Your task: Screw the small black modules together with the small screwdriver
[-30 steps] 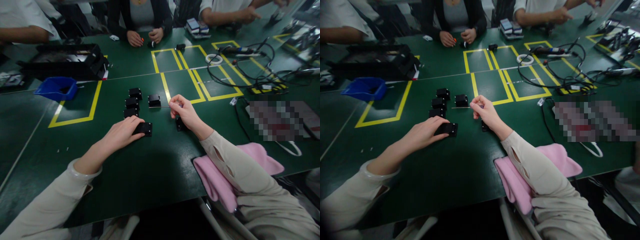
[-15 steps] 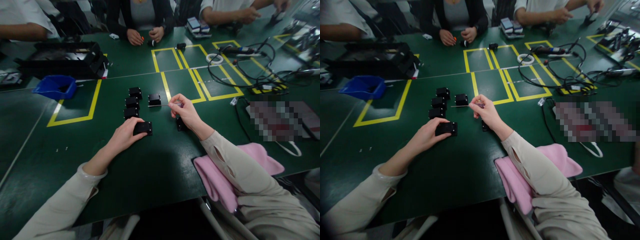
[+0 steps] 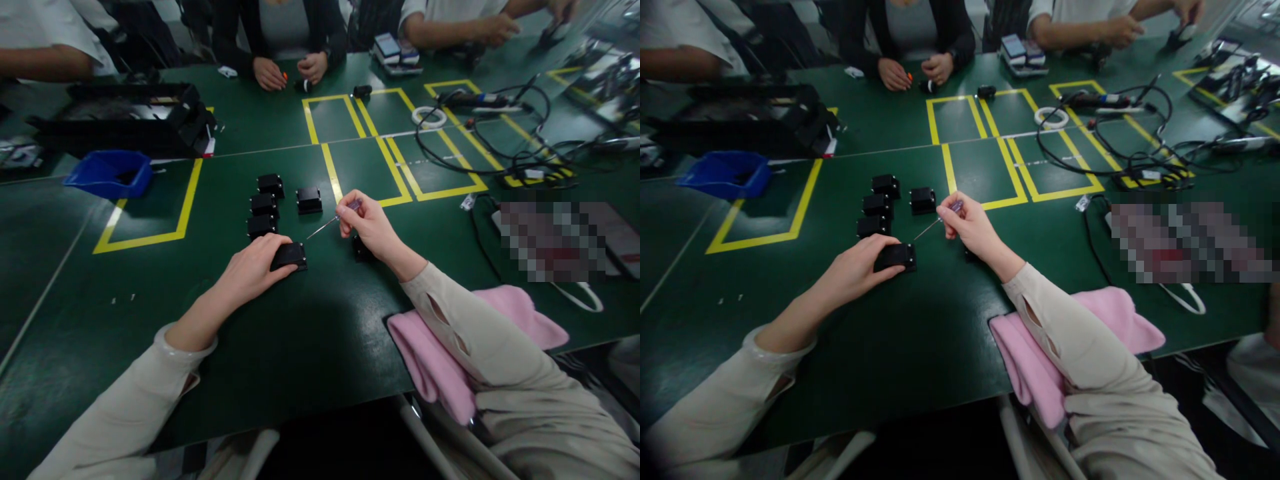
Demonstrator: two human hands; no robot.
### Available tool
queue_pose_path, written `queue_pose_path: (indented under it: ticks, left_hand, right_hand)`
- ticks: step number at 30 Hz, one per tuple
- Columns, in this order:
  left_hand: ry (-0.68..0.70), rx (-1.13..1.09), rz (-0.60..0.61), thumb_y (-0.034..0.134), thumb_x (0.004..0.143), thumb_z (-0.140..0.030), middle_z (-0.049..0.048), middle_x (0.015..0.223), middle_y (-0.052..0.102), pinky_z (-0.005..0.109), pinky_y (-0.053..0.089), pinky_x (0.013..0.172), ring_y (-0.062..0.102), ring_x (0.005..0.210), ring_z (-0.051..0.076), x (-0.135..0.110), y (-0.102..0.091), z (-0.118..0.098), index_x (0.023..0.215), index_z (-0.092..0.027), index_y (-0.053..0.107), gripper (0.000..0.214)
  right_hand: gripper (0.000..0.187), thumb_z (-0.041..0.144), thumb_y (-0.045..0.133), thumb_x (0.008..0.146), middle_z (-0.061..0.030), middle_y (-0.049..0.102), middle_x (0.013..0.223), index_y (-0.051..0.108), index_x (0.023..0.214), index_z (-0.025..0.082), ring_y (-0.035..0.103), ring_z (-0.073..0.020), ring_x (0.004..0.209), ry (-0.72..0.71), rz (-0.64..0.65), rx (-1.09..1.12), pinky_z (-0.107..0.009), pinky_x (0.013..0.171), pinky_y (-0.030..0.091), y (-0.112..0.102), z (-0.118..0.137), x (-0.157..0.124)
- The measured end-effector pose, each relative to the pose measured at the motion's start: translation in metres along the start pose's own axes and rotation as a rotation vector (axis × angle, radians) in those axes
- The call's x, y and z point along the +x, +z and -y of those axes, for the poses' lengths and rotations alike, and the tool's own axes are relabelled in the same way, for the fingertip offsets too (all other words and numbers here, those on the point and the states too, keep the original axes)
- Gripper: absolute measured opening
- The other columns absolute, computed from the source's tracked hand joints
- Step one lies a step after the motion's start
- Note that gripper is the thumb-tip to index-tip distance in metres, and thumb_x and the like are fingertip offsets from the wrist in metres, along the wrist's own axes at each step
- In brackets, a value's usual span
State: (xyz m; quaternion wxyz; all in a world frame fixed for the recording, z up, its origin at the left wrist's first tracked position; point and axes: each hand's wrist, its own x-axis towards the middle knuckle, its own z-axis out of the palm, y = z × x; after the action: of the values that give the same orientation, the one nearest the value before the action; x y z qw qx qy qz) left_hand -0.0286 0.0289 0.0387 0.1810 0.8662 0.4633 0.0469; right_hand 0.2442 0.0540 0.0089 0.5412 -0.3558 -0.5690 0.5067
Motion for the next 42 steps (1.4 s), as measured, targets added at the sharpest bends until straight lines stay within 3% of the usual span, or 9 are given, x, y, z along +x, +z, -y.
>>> queue_pose_path:
  ticks: [42]
  left_hand:
    - [0.051, 0.024, 0.012, 0.058, 0.098, -0.052, 0.0129, 0.129, 0.067, 0.053, 0.054, 0.100, 0.062, 0.120, 0.035, 0.009, -0.006, -0.009, 0.129, -0.024, 0.060, 0.042]
  right_hand:
    - [0.035, 0.052, 0.070, 0.098, 0.0089, 0.053, 0.058, 0.051, 0.091, 0.023, 0.052, -0.0086, 0.049, -0.022, 0.061, -0.137, -0.024, 0.051, 0.040, 0.001, 0.006, -0.004]
